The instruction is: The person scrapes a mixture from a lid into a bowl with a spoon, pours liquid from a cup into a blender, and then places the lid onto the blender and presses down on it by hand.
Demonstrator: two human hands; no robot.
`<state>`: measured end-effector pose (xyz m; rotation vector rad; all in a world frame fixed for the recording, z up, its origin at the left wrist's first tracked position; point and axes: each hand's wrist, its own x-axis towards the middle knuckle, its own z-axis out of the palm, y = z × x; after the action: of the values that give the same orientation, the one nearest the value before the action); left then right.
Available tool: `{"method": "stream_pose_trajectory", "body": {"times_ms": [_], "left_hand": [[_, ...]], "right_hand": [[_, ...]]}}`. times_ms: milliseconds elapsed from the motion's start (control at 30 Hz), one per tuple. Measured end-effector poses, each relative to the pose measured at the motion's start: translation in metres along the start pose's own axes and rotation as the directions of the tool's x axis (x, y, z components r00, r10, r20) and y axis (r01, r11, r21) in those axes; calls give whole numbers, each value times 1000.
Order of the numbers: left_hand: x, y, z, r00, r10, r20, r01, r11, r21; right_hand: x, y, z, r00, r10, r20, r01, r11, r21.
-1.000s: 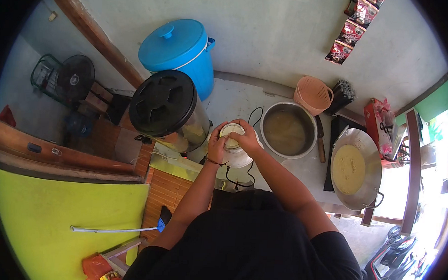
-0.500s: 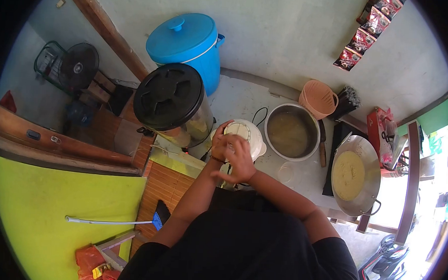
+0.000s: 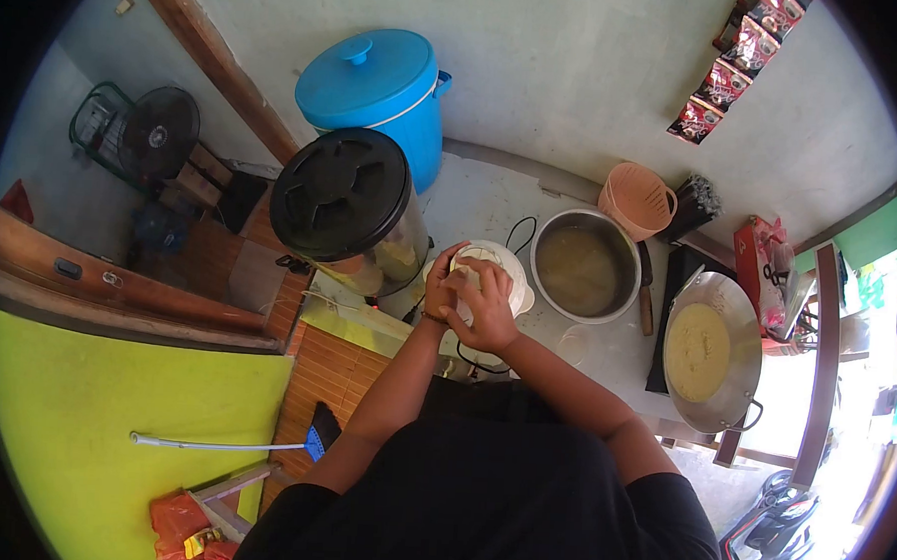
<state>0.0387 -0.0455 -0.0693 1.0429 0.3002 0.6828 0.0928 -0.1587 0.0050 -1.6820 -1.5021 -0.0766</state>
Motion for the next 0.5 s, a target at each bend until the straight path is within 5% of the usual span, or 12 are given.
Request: {"method": "stream_pose_trajectory", "body": {"times_ms": [167, 500], "left_hand": [[3, -12, -7, 995, 33, -95, -32, 999, 8], [-2, -7, -5, 995, 82, -60, -80, 996, 38]], "right_hand": [[8, 13, 0, 990, 71, -121, -81, 994, -80], [11, 24, 1, 996, 92, -19, -93, 994, -55]]}}
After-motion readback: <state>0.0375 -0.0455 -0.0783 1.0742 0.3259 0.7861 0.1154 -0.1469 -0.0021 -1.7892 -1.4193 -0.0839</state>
